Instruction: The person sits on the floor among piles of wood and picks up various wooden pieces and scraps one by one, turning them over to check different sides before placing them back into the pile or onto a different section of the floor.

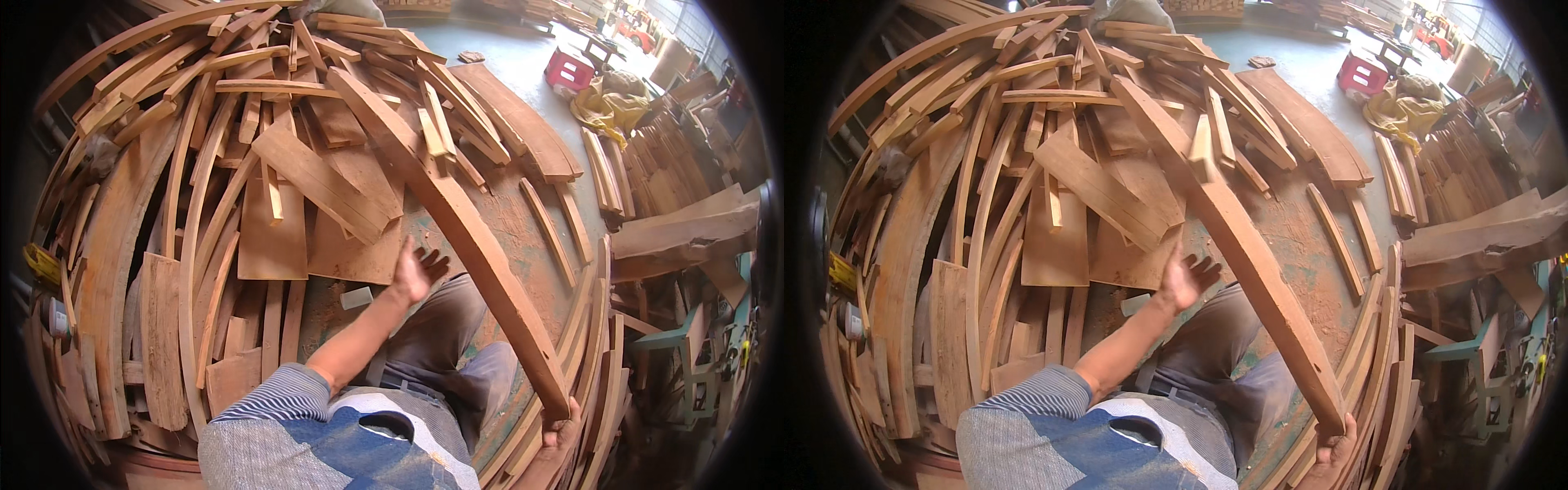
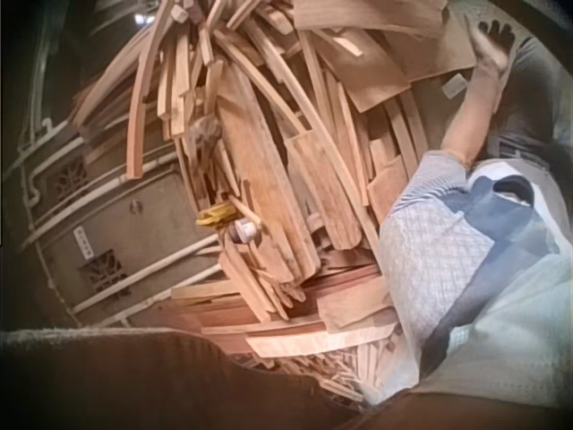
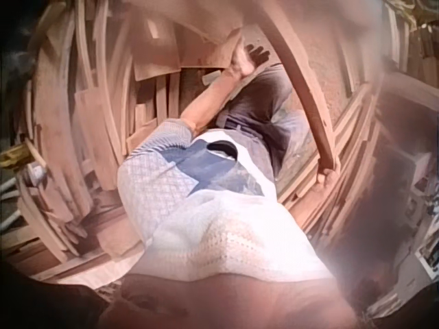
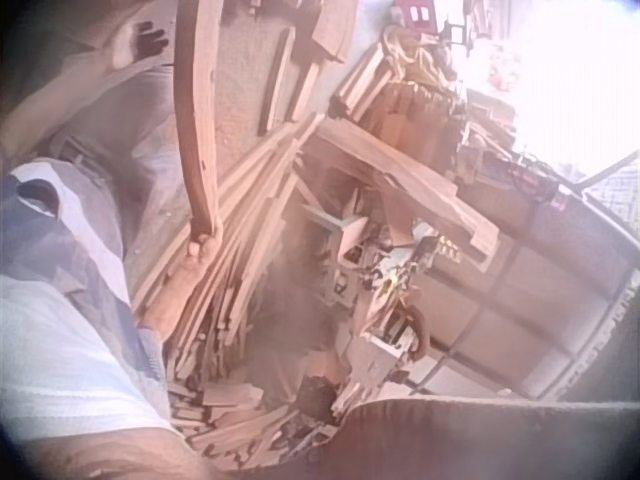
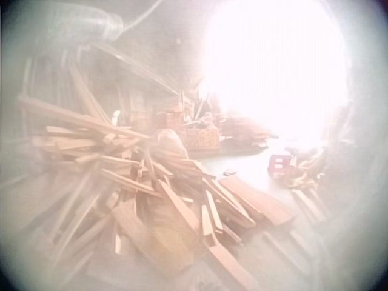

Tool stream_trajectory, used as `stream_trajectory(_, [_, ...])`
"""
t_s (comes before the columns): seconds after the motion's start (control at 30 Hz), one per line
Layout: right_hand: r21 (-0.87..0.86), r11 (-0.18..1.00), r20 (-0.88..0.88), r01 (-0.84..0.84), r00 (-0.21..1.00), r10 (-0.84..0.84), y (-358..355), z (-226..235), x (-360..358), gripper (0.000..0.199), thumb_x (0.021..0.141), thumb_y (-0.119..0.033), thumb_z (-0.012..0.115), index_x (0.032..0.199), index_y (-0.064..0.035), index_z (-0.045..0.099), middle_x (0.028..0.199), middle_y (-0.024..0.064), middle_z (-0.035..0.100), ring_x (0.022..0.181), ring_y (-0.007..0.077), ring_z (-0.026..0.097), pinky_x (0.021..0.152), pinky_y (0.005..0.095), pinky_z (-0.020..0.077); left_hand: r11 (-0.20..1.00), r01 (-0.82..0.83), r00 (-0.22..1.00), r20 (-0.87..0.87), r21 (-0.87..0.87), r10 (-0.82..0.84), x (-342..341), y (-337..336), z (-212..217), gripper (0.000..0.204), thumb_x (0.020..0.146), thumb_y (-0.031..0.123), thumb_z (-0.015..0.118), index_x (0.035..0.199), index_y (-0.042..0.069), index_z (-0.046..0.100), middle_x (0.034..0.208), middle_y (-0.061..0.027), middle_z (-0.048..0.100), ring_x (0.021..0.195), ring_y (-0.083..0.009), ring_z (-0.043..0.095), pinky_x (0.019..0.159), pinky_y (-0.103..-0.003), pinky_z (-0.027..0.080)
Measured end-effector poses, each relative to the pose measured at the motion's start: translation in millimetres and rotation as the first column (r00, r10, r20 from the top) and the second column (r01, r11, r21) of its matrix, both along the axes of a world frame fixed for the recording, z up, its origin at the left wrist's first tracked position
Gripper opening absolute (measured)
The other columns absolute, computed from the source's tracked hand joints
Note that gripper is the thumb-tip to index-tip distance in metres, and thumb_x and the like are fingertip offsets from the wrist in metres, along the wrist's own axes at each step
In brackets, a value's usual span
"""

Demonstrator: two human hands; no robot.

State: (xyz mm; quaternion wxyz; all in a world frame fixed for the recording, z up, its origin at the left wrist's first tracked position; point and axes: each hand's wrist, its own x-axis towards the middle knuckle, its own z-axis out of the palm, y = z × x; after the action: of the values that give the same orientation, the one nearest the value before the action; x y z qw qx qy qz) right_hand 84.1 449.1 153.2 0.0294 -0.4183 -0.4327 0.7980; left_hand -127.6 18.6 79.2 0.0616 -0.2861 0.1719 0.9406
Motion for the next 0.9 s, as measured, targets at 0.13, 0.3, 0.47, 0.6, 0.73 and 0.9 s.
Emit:
stream_trajectory(0.13, [-0.03, 0.995, 0.017, -0.094, 0.995, 0.095, 26.1, -35.2, -7.0, 0.04, 0.092, -0.031, 0.066, 0.116, 0.001, 0.063, 0.102, 0.0121, 0.073, 0.081, 0.0243, 0.071, 0.066, 0.0368, 0.0603, 0.94, 0.048, 0.977, -0.18, -0.339, -0.115, -20.2, -65.3, -12.9, 0.109, 0.091, 0.065, 0.059, 0.16, 0.006, -0.003, 0.16, -0.0226, 0.024, 0.135, -0.0413, 0.044, 0.113, -0.052, 0.038])
stream_trajectory(0.3, [-0.114, 0.991, -0.038, -0.073, 0.997, 0.069, 43.1, -80.7, -29.9, 0.039, 0.094, -0.027, 0.062, 0.119, 0.0021, 0.058, 0.101, 0.0161, 0.071, 0.076, 0.0277, 0.069, 0.061, 0.0375, 0.0577, 0.921, 0.074, 0.988, -0.095, -0.383, -0.119, -68.1, -90.0, -24.5, 0.104, 0.086, 0.055, 0.074, 0.157, 0.006, 0.017, 0.133, -0.0148, 0.047, 0.119, -0.0338, 0.054, 0.106, -0.049, 0.043])
stream_trajectory(0.47, [-0.122, 0.992, 0.052, -0.006, 0.999, 0.012, 19.3, -75.7, -6.0, 0.04, 0.092, -0.024, 0.064, 0.121, 0.003, 0.057, 0.105, 0.0184, 0.069, 0.082, 0.0296, 0.068, 0.061, 0.038, 0.057, 0.87, 0.085, 0.98, -0.115, -0.486, -0.16, -107.4, -112.9, -30.8, 0.084, 0.082, 0.057, 0.078, 0.144, 0.011, 0.043, 0.122, -0.0105, 0.057, 0.114, -0.0295, 0.057, 0.098, -0.045, 0.047])
stream_trajectory(0.6, [-0.092, 0.991, 0.079, 0.102, 0.992, -0.095, -4.2, -67.8, 18.4, 0.042, 0.09, -0.025, 0.065, 0.121, 0.0019, 0.057, 0.108, 0.0168, 0.069, 0.084, 0.0316, 0.068, 0.061, 0.0417, 0.0547, 0.882, 0.015, 0.983, -0.156, -0.471, -0.101, -143.4, -119.1, -14.0, 0.072, 0.081, 0.056, 0.079, 0.132, 0.009, 0.058, 0.126, -0.0104, 0.065, 0.113, -0.0277, 0.062, 0.1, -0.046, 0.05])
stream_trajectory(0.73, [-0.041, 0.993, 0.086, 0.107, 0.991, -0.103, -40.4, -48.7, 34.0, 0.039, 0.091, -0.025, 0.065, 0.119, 0.0008, 0.06, 0.105, 0.0149, 0.07, 0.085, 0.0293, 0.069, 0.069, 0.0404, 0.0573, 0.881, -0.049, 0.995, -0.097, -0.471, 0.004, -166.6, -134.0, 2.7, 0.081, 0.075, 0.051, 0.085, 0.136, 0.007, 0.054, 0.128, -0.0124, 0.064, 0.118, -0.0301, 0.061, 0.104, -0.05, 0.05])
stream_trajectory(0.9, [0.034, 0.988, -0.051, 0.148, 0.988, -0.146, -77.0, -14.2, 68.2, 0.039, 0.088, -0.02, 0.068, 0.12, 0.0012, 0.063, 0.11, 0.0137, 0.069, 0.097, 0.0274, 0.067, 0.082, 0.0409, 0.0539, 0.821, 0.111, 0.971, -0.117, -0.559, -0.211, -190.5, -99.9, 19.2, 0.075, 0.073, 0.048, 0.078, 0.132, 0.008, 0.055, 0.124, -0.0145, 0.062, 0.115, -0.0338, 0.06, 0.102, -0.05, 0.05])
